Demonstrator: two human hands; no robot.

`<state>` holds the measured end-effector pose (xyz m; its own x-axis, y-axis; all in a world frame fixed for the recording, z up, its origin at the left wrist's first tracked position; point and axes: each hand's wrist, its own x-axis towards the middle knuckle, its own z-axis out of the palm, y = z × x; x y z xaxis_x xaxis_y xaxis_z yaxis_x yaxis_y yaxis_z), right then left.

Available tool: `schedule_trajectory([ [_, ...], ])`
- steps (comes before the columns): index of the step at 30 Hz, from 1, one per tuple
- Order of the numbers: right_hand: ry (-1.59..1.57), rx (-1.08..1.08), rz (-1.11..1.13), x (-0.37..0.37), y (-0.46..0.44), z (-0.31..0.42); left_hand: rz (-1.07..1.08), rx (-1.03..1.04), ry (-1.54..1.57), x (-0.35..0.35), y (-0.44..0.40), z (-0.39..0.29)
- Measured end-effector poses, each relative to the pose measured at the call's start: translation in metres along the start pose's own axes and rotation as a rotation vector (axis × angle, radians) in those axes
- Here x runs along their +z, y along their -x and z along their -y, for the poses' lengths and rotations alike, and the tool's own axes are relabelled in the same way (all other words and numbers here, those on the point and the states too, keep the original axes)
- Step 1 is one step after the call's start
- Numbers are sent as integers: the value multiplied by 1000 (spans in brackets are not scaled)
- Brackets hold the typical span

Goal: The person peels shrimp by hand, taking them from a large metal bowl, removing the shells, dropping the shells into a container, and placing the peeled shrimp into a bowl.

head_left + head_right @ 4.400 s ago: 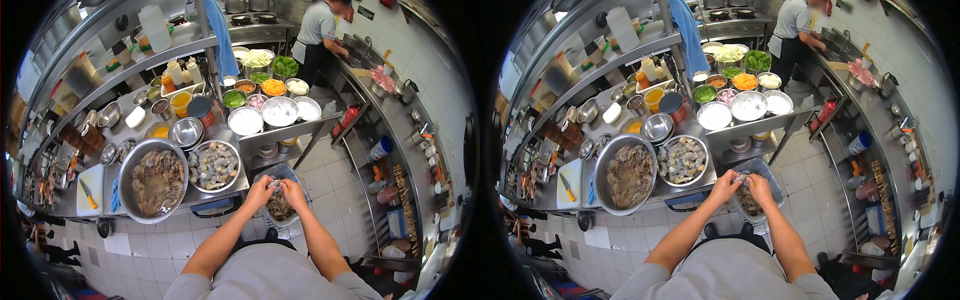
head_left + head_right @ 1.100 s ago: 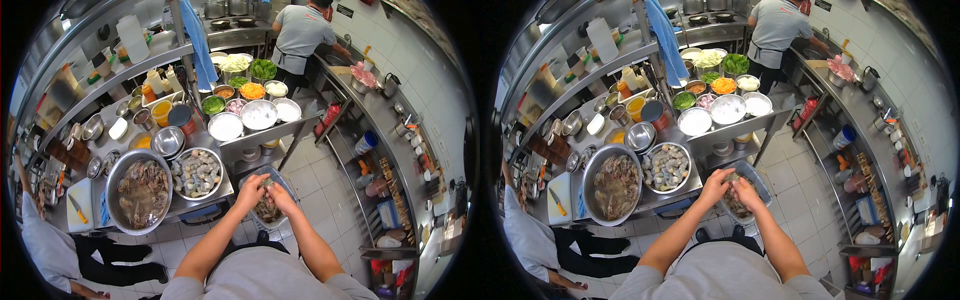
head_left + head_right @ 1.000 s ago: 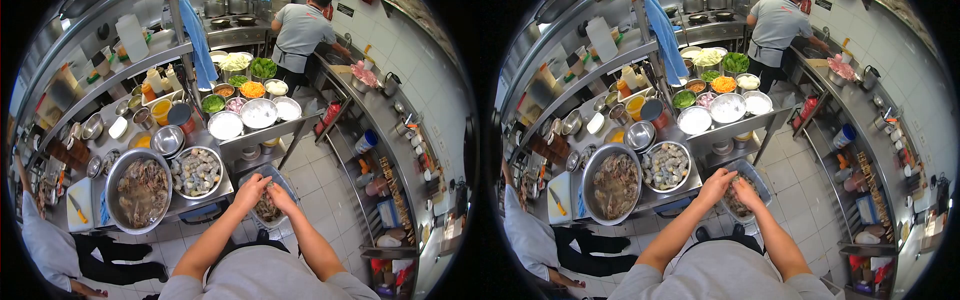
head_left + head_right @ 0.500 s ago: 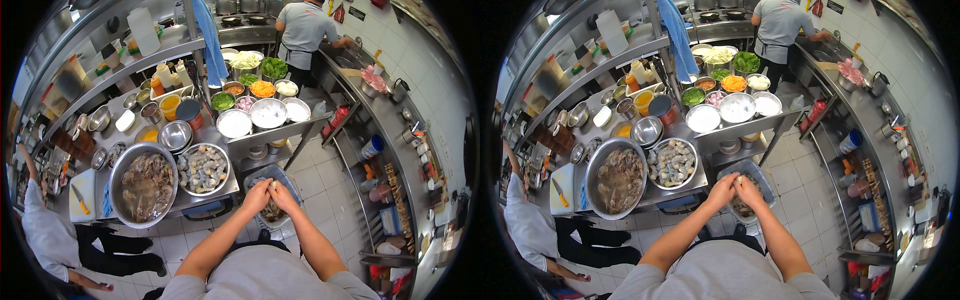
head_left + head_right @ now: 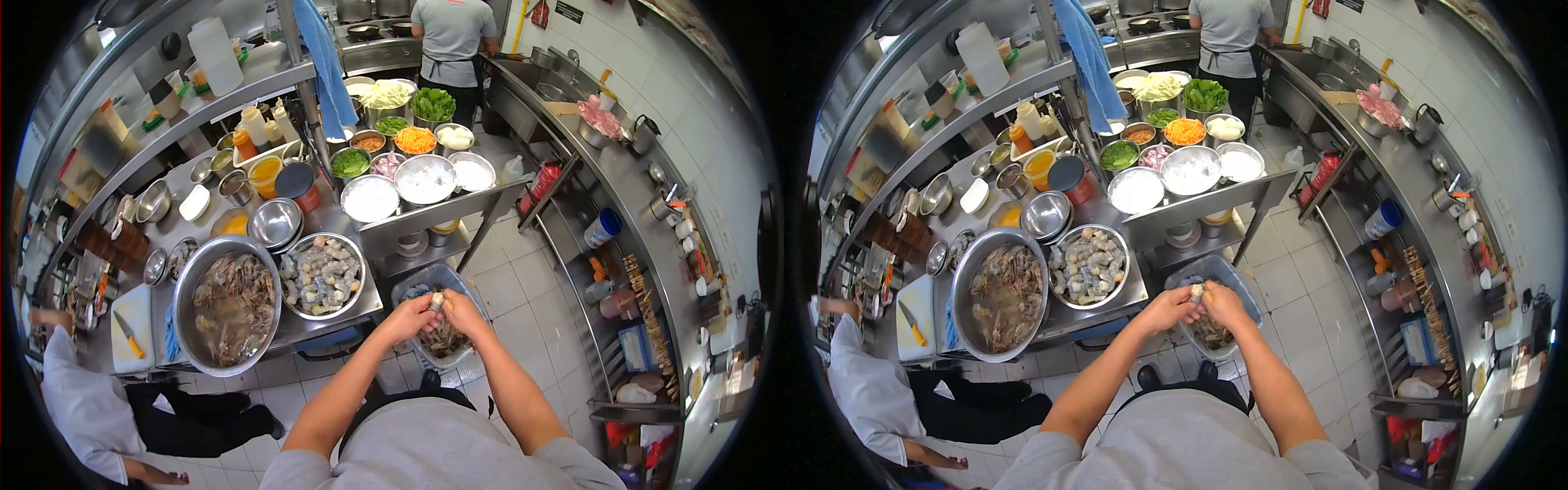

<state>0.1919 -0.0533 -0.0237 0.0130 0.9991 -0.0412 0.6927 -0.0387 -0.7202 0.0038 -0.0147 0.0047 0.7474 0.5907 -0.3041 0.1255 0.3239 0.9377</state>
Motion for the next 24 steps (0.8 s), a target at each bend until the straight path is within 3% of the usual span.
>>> schedule_trajectory([
  [5, -19, 66, -46, -6, -9, -3, 167, -72, 235, -5, 16, -16],
  [8, -9, 114, -91, -4, -15, -22, 104, -113, 279, -3, 20, -13],
  [10, 15, 144, -69, -7, -14, -20, -48, -35, 485, -4, 17, -5],
  [13, -26, 97, -76, -8, -7, -23, -220, -44, 529, -4, 14, 1],
  [15, 25, -66, -195, -6, -5, -22, -233, -2, 544, -6, 12, 3],
  [19, -13, -57, -191, -9, -1, -15, -324, 88, 484, -10, 7, 8],
  [21, -814, 243, 160, -4, 4, -5, -357, 122, 470, -10, 5, 10],
  [24, -876, 286, 229, 1, 16, 15, -398, 176, 419, -7, 4, 12],
])
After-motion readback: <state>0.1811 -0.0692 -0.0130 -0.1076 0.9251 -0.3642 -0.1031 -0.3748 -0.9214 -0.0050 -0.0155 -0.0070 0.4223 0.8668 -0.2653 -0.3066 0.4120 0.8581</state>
